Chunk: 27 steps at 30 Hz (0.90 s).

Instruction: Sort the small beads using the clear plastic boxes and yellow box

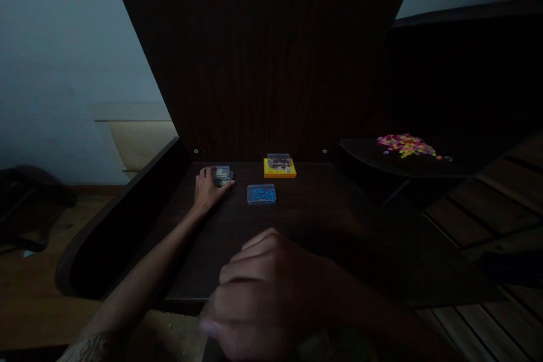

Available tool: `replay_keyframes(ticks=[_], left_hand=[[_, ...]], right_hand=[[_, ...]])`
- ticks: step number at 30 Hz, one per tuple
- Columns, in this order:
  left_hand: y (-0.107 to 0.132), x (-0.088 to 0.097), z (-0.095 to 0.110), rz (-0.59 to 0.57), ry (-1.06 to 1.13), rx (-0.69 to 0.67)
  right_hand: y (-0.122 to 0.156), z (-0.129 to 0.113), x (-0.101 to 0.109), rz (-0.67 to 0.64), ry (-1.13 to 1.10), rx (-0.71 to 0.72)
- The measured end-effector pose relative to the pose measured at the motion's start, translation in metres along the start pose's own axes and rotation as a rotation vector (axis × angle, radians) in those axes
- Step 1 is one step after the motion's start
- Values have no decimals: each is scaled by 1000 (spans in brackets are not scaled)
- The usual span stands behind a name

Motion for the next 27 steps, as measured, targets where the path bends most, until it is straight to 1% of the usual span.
replay_keyframes(ticks=[1,3,6,8,11,15,17,20,24,27], left_hand=[[6,4,2,-8,-3,-22],[19,11,8,-28,7,-83],[34,19,15,-55,32,-167],[41,22,17,-83,58,-189],[46,25,19,-119,121,-226],[46,28,20,-137,231,-304],[45,27,18,-156,281,-297],[42,26,13,-158,345,-229],[40,31,6,-89,409,-177],[49,40,13,-37,475,-209]], right_hand=[[-6,2,0,24,-22,5],[-11,9,-3,23,-66,-48],[-9,27,-13,-73,-111,-179],[-8,41,-19,-130,-115,-259],[-8,62,-26,-156,-151,-357],[-9,84,-33,-175,-262,-424],[-8,92,-36,-166,-292,-463],[-7,101,-37,-149,-330,-508],[-6,111,-37,-108,-372,-526],[-1,121,-36,-73,-377,-545]])
Point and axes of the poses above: each hand's wrist, its own y-axis away from the middle knuckle, its own x-axis out of the back of the hand, z = x × y, the point moved 4 cm from there along -y, towards the middle knuckle, and after that the axes turned 7 degrees about -x, right-handed, at the moved point
